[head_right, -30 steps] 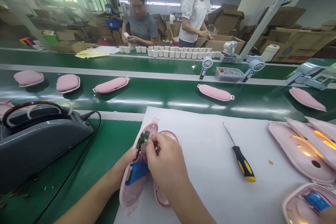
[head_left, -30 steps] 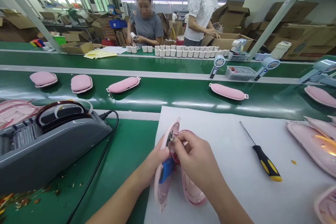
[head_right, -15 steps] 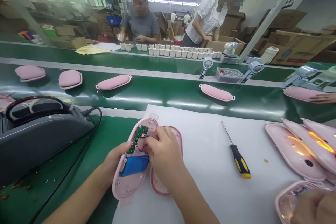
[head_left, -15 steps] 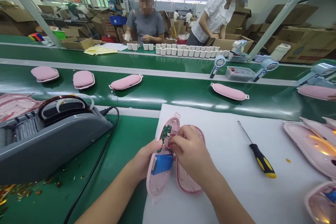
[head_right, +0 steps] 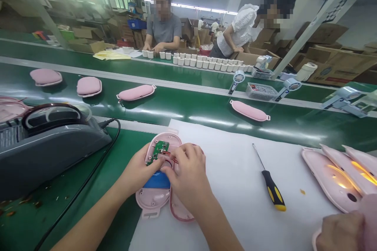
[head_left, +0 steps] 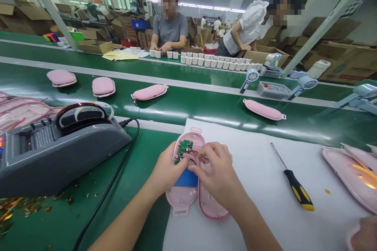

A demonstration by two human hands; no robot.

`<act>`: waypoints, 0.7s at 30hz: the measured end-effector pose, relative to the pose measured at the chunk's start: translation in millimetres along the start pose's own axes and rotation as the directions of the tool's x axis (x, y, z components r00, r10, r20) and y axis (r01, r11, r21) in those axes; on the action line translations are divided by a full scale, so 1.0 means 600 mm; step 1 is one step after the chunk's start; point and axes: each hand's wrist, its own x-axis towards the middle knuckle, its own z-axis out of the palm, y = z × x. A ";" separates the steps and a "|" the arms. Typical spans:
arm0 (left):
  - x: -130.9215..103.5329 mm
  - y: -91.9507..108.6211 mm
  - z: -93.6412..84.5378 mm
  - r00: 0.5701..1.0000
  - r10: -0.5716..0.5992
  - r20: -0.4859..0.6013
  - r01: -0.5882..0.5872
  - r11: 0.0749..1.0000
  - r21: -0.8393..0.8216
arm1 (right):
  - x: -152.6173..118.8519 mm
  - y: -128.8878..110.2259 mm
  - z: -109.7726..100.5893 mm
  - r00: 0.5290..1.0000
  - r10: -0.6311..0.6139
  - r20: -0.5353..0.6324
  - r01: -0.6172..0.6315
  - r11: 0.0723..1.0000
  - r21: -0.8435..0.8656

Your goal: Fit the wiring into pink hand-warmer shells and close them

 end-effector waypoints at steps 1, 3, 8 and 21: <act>0.000 -0.001 0.001 1.000 -0.003 -0.018 0.003 1.000 0.023 | 0.003 0.002 -0.010 0.998 0.064 -0.004 -0.064 0.997 0.041; 0.000 -0.002 0.002 0.999 -0.010 -0.053 0.014 0.998 0.067 | 0.010 0.010 -0.028 0.980 0.162 -0.119 -0.154 0.985 0.076; -0.005 0.007 0.003 0.997 -0.020 -0.079 0.028 0.994 0.107 | 0.027 0.031 -0.040 0.972 0.209 -0.104 -0.202 0.977 0.071; -0.010 0.016 -0.005 0.966 -0.011 -0.258 0.036 0.995 0.095 | 0.020 0.017 -0.072 0.907 0.356 0.225 -0.400 0.896 0.194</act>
